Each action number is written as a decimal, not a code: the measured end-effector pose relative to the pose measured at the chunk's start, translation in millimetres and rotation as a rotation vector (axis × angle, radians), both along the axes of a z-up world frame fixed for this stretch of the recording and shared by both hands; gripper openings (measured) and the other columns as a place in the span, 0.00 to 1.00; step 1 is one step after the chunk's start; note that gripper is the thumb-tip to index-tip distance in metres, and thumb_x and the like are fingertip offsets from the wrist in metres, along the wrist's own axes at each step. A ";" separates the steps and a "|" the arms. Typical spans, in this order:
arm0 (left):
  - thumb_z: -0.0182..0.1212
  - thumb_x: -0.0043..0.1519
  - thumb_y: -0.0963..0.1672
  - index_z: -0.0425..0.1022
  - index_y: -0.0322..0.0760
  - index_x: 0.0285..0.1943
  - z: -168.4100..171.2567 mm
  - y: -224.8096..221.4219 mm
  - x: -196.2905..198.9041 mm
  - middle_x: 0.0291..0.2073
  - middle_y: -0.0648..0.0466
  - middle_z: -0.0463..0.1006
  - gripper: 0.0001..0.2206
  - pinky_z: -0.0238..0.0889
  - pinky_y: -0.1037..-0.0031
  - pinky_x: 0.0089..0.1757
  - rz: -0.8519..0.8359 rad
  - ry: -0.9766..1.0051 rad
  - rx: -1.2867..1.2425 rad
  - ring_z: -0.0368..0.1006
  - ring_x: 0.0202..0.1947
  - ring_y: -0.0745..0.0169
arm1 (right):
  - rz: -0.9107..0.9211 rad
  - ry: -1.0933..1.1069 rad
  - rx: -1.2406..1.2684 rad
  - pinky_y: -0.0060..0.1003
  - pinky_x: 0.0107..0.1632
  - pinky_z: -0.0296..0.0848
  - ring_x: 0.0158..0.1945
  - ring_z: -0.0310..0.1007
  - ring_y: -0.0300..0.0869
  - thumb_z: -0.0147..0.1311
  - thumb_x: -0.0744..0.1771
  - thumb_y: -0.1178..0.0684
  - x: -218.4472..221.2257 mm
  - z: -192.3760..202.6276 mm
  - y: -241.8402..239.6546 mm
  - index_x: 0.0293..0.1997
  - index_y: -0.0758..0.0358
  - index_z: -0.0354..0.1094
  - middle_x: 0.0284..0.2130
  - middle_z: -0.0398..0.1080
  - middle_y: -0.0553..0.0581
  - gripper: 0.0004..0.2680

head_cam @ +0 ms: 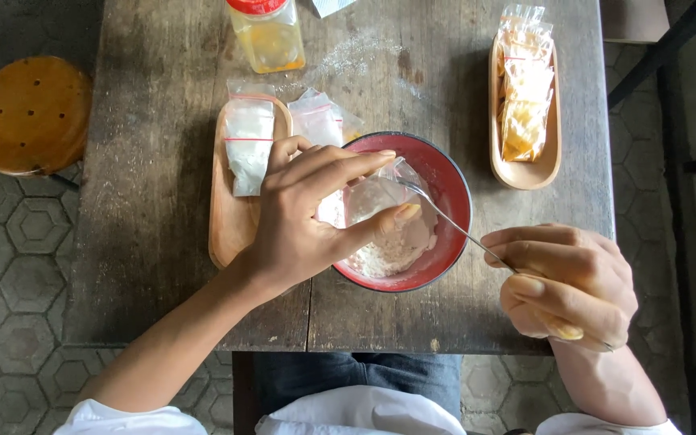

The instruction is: The person pours white powder from small plastic bags into a bowl containing flour using a spoon.

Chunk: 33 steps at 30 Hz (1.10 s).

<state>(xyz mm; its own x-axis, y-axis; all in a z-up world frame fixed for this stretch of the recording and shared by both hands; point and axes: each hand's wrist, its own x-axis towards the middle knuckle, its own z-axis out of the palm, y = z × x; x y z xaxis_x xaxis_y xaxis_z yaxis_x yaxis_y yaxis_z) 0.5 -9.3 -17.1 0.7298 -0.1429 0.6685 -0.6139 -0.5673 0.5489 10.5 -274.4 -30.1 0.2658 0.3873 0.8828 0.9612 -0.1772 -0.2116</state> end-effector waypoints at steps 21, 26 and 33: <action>0.80 0.57 0.47 0.81 0.36 0.49 1.2 2.5 1.5 0.41 0.56 0.84 0.17 0.56 0.70 0.50 -0.041 0.038 -0.044 0.76 0.35 0.66 | 0.016 -0.030 0.319 0.43 0.22 0.73 0.23 0.77 0.54 0.34 0.75 0.59 26.0 -9.4 17.5 0.39 0.75 0.62 0.29 0.65 0.66 0.12; 0.75 0.58 0.47 0.81 0.34 0.49 5.7 1.9 1.3 0.46 0.52 0.84 0.16 0.60 0.68 0.53 -0.031 0.118 -0.132 0.80 0.44 0.61 | 0.012 0.001 0.236 0.33 0.15 0.62 0.16 0.70 0.43 0.30 0.72 0.71 53.5 18.2 19.7 0.48 0.75 0.60 0.21 0.69 0.67 0.08; 0.75 0.59 0.47 0.80 0.38 0.52 -2.4 2.3 3.6 0.48 0.56 0.84 0.16 0.59 0.67 0.55 -0.037 0.115 -0.112 0.80 0.45 0.63 | -0.287 0.355 0.331 0.31 0.22 0.63 0.23 0.75 0.48 0.35 0.77 0.54 35.8 52.4 59.3 0.40 0.77 0.61 0.31 0.71 0.68 0.14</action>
